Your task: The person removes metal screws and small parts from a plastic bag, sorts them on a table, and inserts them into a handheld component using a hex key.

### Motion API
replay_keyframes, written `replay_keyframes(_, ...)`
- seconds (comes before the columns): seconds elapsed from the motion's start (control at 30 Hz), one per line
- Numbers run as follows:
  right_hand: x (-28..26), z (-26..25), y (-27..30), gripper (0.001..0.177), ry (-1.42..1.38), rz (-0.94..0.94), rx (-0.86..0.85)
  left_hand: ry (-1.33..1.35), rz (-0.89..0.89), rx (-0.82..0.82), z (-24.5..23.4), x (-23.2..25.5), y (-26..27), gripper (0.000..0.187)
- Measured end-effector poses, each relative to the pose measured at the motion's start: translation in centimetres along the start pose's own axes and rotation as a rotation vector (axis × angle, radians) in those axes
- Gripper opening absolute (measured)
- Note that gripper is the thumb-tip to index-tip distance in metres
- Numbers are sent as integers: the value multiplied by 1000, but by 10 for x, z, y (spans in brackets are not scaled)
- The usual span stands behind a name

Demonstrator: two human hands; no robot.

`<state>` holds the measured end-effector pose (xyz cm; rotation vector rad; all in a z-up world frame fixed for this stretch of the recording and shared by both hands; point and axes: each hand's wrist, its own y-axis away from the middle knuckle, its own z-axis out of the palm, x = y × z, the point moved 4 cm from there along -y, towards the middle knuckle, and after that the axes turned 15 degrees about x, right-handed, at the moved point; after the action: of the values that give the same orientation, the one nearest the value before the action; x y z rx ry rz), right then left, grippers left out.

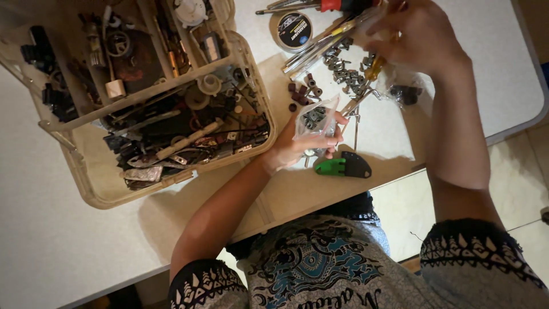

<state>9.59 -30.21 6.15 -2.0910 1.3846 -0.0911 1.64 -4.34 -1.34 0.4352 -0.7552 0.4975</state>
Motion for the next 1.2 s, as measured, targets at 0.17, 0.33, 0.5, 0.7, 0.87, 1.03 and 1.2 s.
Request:
replay_keyframes(0.17,17,10,15,15,205,30,-90,-84,17,29,-9,-8,0,55)
replay_keyframes(0.33,12,10,8,17,278,97,-188,-116,103,50,-12,-11,-4,49)
replay_keyframes(0.5,7,12,7,26,290,108,-220,-68,89,54,-8,-6,-2,45)
replay_keyframes(0.7,8,18,6,19,258,50,-220,-96,82,74,-1,14,7,43)
replay_keyframes(0.87,4,14,1,19,143,72,-209,-73,138,77,5,20,5,40)
replay_keyframes(1.03,-16,0,-18,17,-367,90,-131,-91,174,100,6,21,5,35)
replay_keyframes(1.2,-79,-6,-20,10,-952,27,-8,-95,146,148,4,16,5,39)
